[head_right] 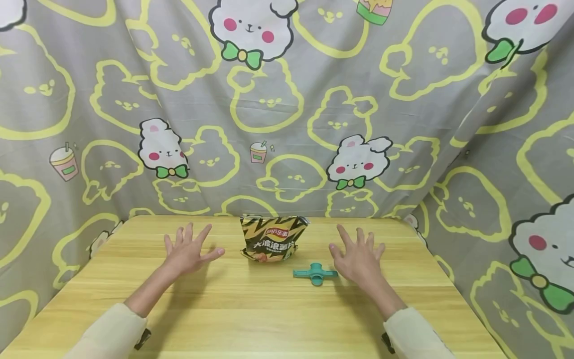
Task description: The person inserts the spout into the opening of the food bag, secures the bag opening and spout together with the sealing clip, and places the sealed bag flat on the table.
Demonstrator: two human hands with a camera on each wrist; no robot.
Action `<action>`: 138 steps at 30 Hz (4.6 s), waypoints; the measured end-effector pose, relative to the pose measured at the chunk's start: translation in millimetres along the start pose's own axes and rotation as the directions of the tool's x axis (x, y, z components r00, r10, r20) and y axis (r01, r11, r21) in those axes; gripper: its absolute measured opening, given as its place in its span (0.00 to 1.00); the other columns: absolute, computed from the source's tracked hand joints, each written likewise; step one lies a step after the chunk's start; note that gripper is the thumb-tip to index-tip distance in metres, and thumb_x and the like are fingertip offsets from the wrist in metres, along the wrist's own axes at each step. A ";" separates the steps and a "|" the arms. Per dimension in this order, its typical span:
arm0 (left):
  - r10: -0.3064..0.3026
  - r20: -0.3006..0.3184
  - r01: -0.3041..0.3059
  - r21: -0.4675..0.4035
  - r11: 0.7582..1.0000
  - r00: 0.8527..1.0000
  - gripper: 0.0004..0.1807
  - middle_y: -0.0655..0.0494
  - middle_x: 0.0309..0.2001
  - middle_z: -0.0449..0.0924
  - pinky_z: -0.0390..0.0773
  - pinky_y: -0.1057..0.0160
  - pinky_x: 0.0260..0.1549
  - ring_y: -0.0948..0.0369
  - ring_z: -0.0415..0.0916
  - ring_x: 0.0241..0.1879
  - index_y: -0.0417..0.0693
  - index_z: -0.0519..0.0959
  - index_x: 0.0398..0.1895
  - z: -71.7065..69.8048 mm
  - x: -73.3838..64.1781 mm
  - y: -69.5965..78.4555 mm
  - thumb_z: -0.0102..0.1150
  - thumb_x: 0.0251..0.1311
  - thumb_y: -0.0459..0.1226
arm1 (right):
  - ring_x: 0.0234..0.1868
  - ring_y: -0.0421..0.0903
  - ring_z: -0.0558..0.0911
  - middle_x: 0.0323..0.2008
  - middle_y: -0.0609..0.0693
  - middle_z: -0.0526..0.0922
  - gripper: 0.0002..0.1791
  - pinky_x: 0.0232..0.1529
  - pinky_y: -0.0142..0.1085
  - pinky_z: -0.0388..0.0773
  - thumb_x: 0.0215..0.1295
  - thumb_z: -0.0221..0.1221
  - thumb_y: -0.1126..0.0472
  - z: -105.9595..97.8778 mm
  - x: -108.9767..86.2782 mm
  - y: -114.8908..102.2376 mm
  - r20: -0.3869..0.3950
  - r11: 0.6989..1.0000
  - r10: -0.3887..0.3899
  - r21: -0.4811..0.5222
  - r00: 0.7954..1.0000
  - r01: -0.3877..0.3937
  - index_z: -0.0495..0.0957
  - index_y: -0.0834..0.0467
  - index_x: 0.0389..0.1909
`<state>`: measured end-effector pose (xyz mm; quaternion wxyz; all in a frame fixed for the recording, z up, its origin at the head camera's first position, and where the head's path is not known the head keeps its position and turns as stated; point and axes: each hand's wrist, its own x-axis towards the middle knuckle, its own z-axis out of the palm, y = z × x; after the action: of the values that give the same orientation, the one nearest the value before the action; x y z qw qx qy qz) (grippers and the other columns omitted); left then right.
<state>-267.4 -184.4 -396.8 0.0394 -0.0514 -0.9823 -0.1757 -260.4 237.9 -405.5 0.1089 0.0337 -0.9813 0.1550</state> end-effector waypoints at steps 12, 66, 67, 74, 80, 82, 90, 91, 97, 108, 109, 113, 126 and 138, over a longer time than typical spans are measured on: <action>0.050 0.049 -0.052 0.043 0.998 0.998 0.49 0.20 0.74 0.47 0.30 0.20 0.66 0.22 0.41 0.73 0.47 0.58 0.79 6.3 -5.2 15.1 0.55 0.64 0.66 | 0.66 0.75 0.65 0.68 0.74 0.66 0.36 0.54 0.75 0.59 0.73 0.54 0.40 4.0 -6.3 -10.3 -0.075 0.996 -0.085 0.017 0.994 0.086 0.63 0.53 0.76; 0.365 0.310 -0.250 -0.352 0.902 0.878 0.28 0.46 0.58 0.83 0.81 0.50 0.51 0.51 0.82 0.53 0.48 0.78 0.65 41.5 -10.0 121.8 0.56 0.71 0.55 | 0.45 0.59 0.85 0.42 0.61 0.87 0.20 0.47 0.54 0.82 0.63 0.64 0.64 16.1 -11.8 -11.3 0.282 0.965 -0.072 0.261 0.957 -0.004 0.80 0.66 0.56; 0.361 0.312 -0.243 -0.359 0.901 0.879 0.28 0.45 0.56 0.84 0.82 0.50 0.50 0.52 0.82 0.52 0.48 0.78 0.65 42.2 -9.4 122.3 0.57 0.70 0.54 | 0.45 0.59 0.85 0.42 0.61 0.87 0.20 0.47 0.53 0.82 0.63 0.64 0.64 15.7 -11.6 -11.3 0.284 0.964 -0.073 0.266 0.956 -0.006 0.81 0.66 0.55; 0.340 0.294 -0.187 -0.444 0.876 0.893 0.25 0.45 0.57 0.83 0.82 0.50 0.50 0.50 0.83 0.51 0.44 0.80 0.62 45.7 -4.9 126.7 0.61 0.69 0.49 | 0.43 0.54 0.85 0.41 0.58 0.87 0.16 0.41 0.45 0.83 0.62 0.64 0.66 16.3 -8.5 -13.2 0.299 0.946 -0.056 0.321 0.953 -0.045 0.83 0.64 0.51; 0.319 0.314 -0.076 -0.595 0.800 0.894 0.22 0.45 0.52 0.85 0.84 0.49 0.45 0.49 0.84 0.44 0.43 0.80 0.60 46.0 -1.9 128.2 0.61 0.69 0.45 | 0.35 0.46 0.83 0.35 0.53 0.87 0.10 0.33 0.37 0.80 0.61 0.64 0.67 17.1 -6.5 -14.1 0.300 0.931 -0.053 0.359 0.953 -0.061 0.85 0.63 0.43; 0.316 0.327 -0.032 -0.648 0.761 0.891 0.21 0.43 0.48 0.85 0.84 0.47 0.43 0.47 0.85 0.41 0.42 0.80 0.60 47.3 -0.5 127.5 0.60 0.70 0.43 | 0.34 0.45 0.82 0.34 0.52 0.86 0.08 0.34 0.37 0.79 0.59 0.64 0.68 16.5 -6.0 -13.8 0.305 0.933 -0.052 0.354 0.951 -0.062 0.86 0.62 0.40; 0.299 0.375 0.072 -0.719 0.691 0.877 0.22 0.39 0.42 0.85 0.85 0.47 0.43 0.43 0.84 0.40 0.37 0.77 0.62 51.7 2.3 124.4 0.60 0.70 0.41 | 0.34 0.47 0.79 0.31 0.51 0.85 0.04 0.35 0.38 0.77 0.56 0.65 0.70 10.5 -5.2 -18.7 0.396 0.933 -0.050 0.345 0.917 -0.098 0.85 0.64 0.33; 0.298 0.381 0.079 -0.720 0.690 0.875 0.22 0.39 0.43 0.85 0.85 0.47 0.44 0.43 0.84 0.41 0.37 0.77 0.62 52.2 2.5 124.3 0.60 0.70 0.41 | 0.32 0.46 0.77 0.29 0.50 0.84 0.03 0.33 0.37 0.76 0.57 0.65 0.70 9.8 -5.5 -19.7 0.411 0.929 -0.050 0.355 0.910 -0.110 0.85 0.64 0.32; 0.293 0.399 0.087 -0.706 0.703 0.869 0.23 0.39 0.43 0.83 0.84 0.48 0.45 0.45 0.83 0.41 0.37 0.77 0.62 51.9 1.8 124.8 0.61 0.69 0.41 | 0.24 0.43 0.73 0.22 0.48 0.79 0.02 0.26 0.33 0.72 0.57 0.65 0.70 7.2 -6.4 -22.3 0.450 0.889 -0.105 0.443 0.887 -0.119 0.83 0.66 0.29; 0.277 0.412 0.073 -0.659 0.749 0.868 0.26 0.46 0.45 0.84 0.82 0.47 0.50 0.47 0.82 0.44 0.41 0.77 0.63 49.8 1.6 121.3 0.65 0.66 0.43 | 0.24 0.42 0.71 0.19 0.47 0.75 0.02 0.27 0.34 0.70 0.57 0.63 0.72 3.9 -6.1 -30.5 0.488 0.839 -0.252 0.541 0.835 -0.063 0.83 0.68 0.30; 0.278 0.414 0.071 -0.655 0.752 0.867 0.27 0.46 0.47 0.84 0.82 0.46 0.51 0.47 0.82 0.45 0.41 0.77 0.64 50.4 1.6 120.9 0.66 0.65 0.44 | 0.24 0.42 0.71 0.20 0.47 0.75 0.02 0.27 0.34 0.70 0.57 0.63 0.72 3.4 -6.2 -32.1 0.491 0.834 -0.265 0.549 0.830 -0.058 0.83 0.68 0.30; 0.301 0.412 0.060 -0.667 0.743 0.860 0.26 0.44 0.51 0.84 0.82 0.46 0.51 0.46 0.83 0.45 0.42 0.78 0.63 53.7 2.6 120.2 0.67 0.64 0.42 | 0.23 0.42 0.70 0.19 0.46 0.74 0.02 0.27 0.33 0.68 0.58 0.62 0.72 -0.3 -5.9 -38.4 0.503 0.828 -0.289 0.559 0.815 -0.052 0.83 0.68 0.30; 0.315 0.400 0.054 -0.687 0.724 0.860 0.08 0.41 0.37 0.88 0.86 0.49 0.41 0.47 0.86 0.37 0.42 0.87 0.43 50.9 2.7 112.8 0.68 0.61 0.34 | 0.24 0.42 0.71 0.20 0.47 0.76 0.04 0.28 0.36 0.70 0.56 0.60 0.74 -1.6 -2.3 -53.3 0.499 0.789 -0.329 0.612 0.802 -0.057 0.82 0.70 0.32; 0.275 0.322 0.022 -0.684 0.729 0.906 0.05 0.54 0.33 0.89 0.84 0.46 0.42 0.49 0.86 0.35 0.49 0.90 0.36 44.1 2.5 113.6 0.73 0.56 0.34 | 0.25 0.42 0.72 0.22 0.49 0.78 0.06 0.30 0.37 0.73 0.55 0.60 0.75 0.1 -2.9 -50.6 0.502 0.773 -0.323 0.629 0.802 -0.082 0.82 0.69 0.33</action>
<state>-259.4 -62.8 -399.0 -0.1721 -0.1654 -0.8318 -0.5012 -252.6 190.0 -391.2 -0.2052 0.1800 -0.8535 0.4440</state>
